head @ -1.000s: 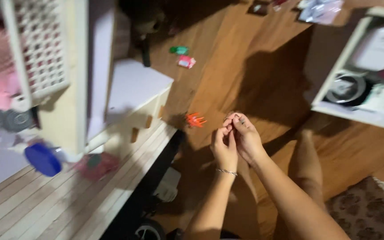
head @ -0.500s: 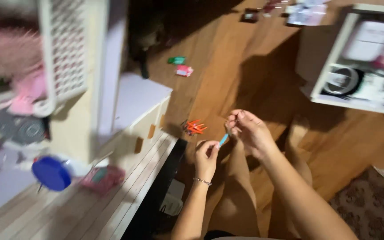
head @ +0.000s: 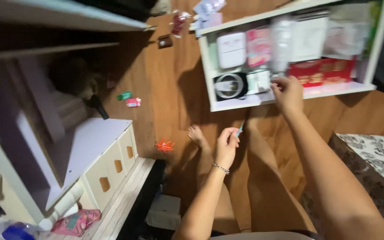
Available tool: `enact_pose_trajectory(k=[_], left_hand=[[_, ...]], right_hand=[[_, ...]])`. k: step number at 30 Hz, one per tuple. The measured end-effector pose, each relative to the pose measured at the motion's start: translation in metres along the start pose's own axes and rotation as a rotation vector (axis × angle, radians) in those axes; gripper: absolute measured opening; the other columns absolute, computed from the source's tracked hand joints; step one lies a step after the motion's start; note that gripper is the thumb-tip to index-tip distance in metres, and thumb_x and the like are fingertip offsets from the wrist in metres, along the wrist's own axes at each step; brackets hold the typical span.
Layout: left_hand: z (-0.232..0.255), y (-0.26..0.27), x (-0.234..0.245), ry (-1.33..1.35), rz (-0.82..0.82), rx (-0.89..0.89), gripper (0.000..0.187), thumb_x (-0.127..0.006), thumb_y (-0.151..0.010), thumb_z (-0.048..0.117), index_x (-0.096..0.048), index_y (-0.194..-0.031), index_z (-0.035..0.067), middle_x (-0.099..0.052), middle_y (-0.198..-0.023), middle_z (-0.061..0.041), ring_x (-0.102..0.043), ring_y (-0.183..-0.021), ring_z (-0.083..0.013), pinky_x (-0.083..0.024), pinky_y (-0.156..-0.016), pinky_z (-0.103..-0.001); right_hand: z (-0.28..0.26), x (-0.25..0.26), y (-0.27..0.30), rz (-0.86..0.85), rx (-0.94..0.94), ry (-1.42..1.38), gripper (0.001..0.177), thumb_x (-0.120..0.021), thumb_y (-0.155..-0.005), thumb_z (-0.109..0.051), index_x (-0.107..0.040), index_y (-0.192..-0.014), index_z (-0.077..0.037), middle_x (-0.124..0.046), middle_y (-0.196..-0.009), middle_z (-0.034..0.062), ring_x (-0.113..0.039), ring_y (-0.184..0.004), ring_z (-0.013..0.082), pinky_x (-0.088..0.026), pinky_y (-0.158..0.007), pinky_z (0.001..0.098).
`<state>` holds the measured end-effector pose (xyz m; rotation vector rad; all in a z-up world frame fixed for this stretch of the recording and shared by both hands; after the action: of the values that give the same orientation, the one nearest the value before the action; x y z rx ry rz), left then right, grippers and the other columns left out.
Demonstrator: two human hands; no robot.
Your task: Organizing various skincare and personal care items into a white drawer on the floor.
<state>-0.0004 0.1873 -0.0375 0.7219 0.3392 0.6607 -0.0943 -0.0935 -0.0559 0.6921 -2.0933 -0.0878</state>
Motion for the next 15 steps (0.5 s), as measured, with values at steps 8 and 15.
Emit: enact_pose_trajectory(k=[8, 15], left_hand=[[-0.012, -0.013, -0.068, -0.005, -0.001, -0.016, 0.011, -0.060, -0.102, 0.010, -0.064, -0.108, 0.001, -0.067, -0.088, -0.001, -0.063, -0.074, -0.0085, -0.052, -0.068, -0.022], [0.117, -0.005, -0.183, -0.215, -0.273, -0.067, 0.006, -0.062, -0.101, 0.007, -0.065, -0.100, 0.002, -0.070, -0.084, -0.001, -0.065, -0.074, -0.0086, -0.056, -0.069, -0.025]], right_hand=[[0.031, 0.012, 0.000, -0.152, -0.018, -0.098, 0.036, -0.078, -0.086, -0.016, -0.072, -0.117, 0.000, -0.070, -0.097, 0.0226, -0.068, -0.091, 0.0378, -0.053, -0.083, 0.0468], [0.011, 0.149, 0.104, -0.128, -0.096, -0.713, 0.026, -0.064, -0.096, -0.012, -0.072, -0.119, -0.004, -0.072, -0.107, 0.0086, -0.068, -0.099, 0.0191, -0.055, -0.088, 0.0314]])
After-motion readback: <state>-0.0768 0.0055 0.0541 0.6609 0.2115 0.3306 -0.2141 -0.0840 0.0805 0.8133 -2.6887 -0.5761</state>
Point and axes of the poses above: each hand's wrist, its own y-axis away from the middle knuckle, its own x-axis out of the back of the hand, z = x × y, the point moved 7 cm from there along -y, towards the middle knuckle
